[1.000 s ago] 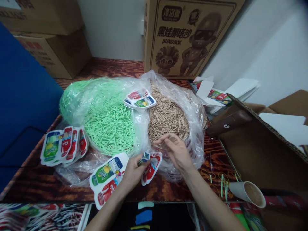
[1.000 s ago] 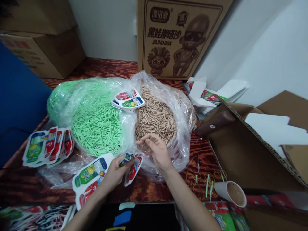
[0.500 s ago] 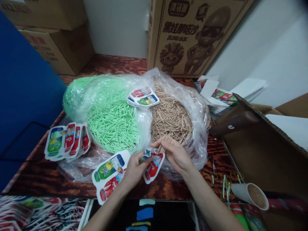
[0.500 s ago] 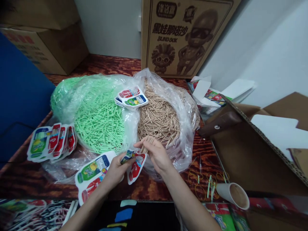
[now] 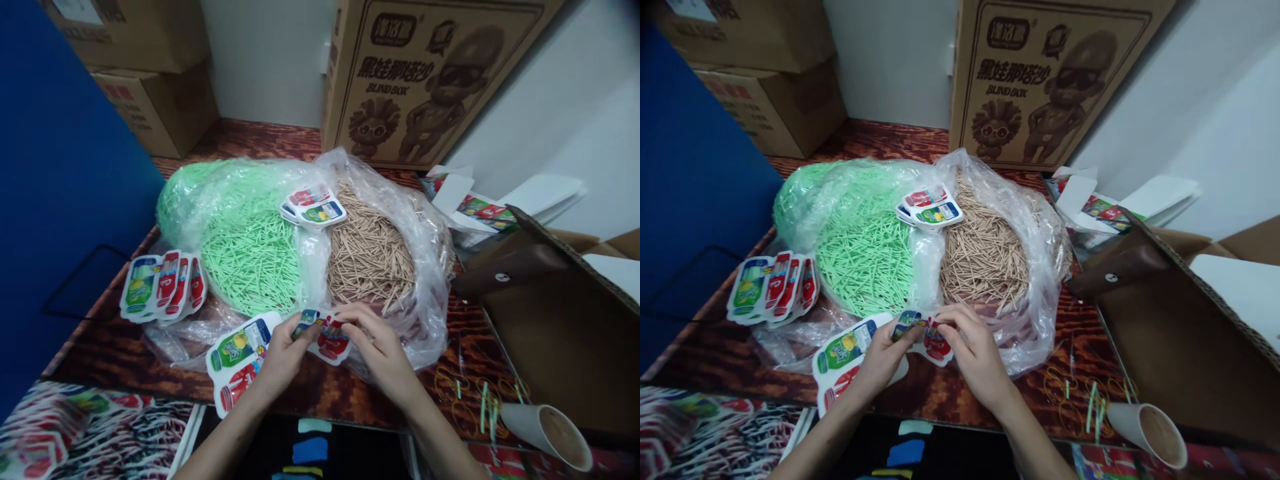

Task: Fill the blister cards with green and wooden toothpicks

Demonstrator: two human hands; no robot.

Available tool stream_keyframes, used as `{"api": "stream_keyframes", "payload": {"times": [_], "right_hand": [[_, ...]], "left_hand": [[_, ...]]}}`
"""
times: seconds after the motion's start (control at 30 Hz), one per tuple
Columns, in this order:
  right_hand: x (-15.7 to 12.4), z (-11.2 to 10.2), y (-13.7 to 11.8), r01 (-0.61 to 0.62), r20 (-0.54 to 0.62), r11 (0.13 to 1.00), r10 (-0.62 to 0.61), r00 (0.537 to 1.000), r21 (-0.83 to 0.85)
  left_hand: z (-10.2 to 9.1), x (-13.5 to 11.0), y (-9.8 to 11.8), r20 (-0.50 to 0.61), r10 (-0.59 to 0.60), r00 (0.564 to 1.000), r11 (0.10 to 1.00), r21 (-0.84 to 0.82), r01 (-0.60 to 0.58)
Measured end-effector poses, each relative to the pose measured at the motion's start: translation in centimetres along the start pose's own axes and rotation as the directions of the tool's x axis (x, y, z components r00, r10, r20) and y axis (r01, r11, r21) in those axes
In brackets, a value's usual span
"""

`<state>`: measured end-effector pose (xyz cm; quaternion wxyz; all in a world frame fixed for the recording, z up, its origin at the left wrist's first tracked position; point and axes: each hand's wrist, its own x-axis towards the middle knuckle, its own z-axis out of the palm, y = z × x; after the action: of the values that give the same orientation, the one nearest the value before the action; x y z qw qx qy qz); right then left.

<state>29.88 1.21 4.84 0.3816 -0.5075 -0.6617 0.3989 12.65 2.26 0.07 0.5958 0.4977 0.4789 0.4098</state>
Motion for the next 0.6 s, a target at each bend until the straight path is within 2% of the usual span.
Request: {"api": "stream_keyframes", "payload": {"times": [0.07, 0.13, 0.2, 0.27, 0.33, 0.4, 0.47, 0.53, 0.6], "right_hand": [[-0.1, 0.6, -0.2, 0.019, 0.015, 1.000, -0.019, 1.000, -0.019], [-0.1, 1.0, -0.4, 0.029, 0.080, 0.999, -0.027, 0.996, -0.022], [-0.1, 1.3, -0.3, 0.014, 0.099, 1.000, -0.015, 0.995, 0.007], [0.1, 1.5, 0.0, -0.039, 0.034, 0.997, 0.037, 0.999, 0.066], [0.3, 1.9, 0.4, -0.113, -0.035, 0.986, 0.118, 0.992, 0.124], [0.4, 2.6, 0.8, -0.172, -0.045, 0.974, 0.181, 0.983, 0.149], [0.5, 3.7, 1.1, -0.198, 0.011, 0.970, 0.199, 0.980, 0.138], [0.8, 5.2, 1.2, -0.187, 0.086, 0.975, 0.178, 0.980, 0.118], [1.4, 6.7, 1.3, -0.134, 0.135, 0.987, 0.121, 0.983, 0.090]], "left_hand": [[-0.4, -0.4, 0.3, -0.014, 0.016, 1.000, 1.000, -0.001, -0.016], [-1.0, -0.9, 0.7, -0.043, 0.037, 0.998, 0.999, 0.026, -0.036], [-2.3, -1.5, 1.0, -0.110, 0.019, 0.994, 0.999, 0.045, -0.014], [-4.5, -2.2, 1.3, -0.203, -0.045, 0.978, 0.999, 0.020, 0.050], [-7.8, -2.9, 1.8, -0.303, -0.097, 0.948, 0.995, -0.027, 0.093], [-12.1, -3.1, 2.4, -0.482, -0.070, 0.873, 0.998, -0.036, 0.060], [-16.9, -2.5, 3.1, -0.659, -0.004, 0.752, 1.000, -0.006, 0.000], [-21.4, -1.1, 3.3, -0.771, 0.077, 0.632, 0.997, 0.075, -0.031], [-24.9, 0.7, 3.0, -0.782, 0.128, 0.610, 0.985, 0.173, 0.014]]}}
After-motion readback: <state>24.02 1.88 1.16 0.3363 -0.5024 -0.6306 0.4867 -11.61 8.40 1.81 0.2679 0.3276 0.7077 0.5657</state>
